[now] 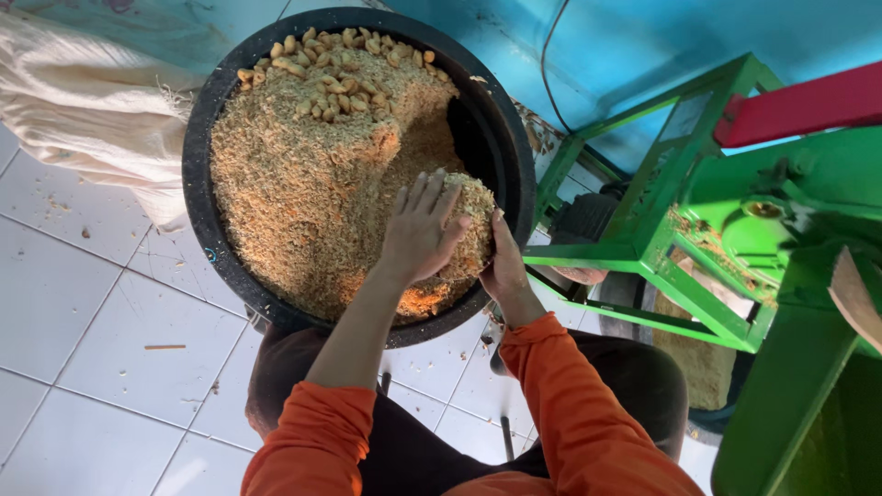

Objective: The person sits on the floor beside a small electric grinder and processes crushed peanut material. They scoop material from a large basin with a bowl, pick whole peanuts out of the machine tray by hand, and use a wooden scoop to push the material into the grinder so the ground output falls into a second basin.

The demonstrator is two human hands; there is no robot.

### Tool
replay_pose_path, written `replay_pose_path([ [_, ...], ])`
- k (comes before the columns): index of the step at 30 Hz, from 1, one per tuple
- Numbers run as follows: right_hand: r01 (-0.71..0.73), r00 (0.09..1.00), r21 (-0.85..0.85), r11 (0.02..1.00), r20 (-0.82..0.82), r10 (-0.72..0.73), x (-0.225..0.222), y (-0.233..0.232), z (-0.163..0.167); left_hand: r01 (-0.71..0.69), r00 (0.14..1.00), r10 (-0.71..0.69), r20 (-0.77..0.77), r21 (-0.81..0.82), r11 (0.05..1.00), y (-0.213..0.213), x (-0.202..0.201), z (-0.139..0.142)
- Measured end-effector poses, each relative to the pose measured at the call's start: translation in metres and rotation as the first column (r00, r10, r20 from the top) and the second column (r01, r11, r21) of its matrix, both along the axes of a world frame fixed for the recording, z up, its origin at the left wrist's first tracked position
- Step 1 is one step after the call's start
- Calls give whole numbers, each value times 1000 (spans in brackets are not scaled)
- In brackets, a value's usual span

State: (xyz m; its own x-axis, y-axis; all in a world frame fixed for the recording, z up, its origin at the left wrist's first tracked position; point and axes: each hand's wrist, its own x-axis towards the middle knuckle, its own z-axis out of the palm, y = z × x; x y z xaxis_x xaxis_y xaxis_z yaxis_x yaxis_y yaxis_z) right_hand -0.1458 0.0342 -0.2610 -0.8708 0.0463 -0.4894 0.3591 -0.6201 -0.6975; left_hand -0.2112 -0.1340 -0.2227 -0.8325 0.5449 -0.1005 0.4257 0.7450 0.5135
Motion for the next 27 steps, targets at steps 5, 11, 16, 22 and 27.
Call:
replay_pose_path([
  [5,63,997,-97,993,-31,-66,11,-7,4,-139,986,160,-46,296,945,-30,-1,10],
  [11,131,988,-166,977,-65,-143,31,-16,49,-226,973,212,88,528,819,-51,34,47],
  [16,144,970,-222,964,-163,-182,58,-35,122,-170,978,208,2,583,794,-55,75,110],
  [22,116,972,-217,969,-176,-156,106,-36,229,-69,969,210,-130,673,736,-54,135,199],
  [27,91,952,-185,978,-271,-140,159,-5,307,73,953,163,-257,713,698,-25,180,254],
])
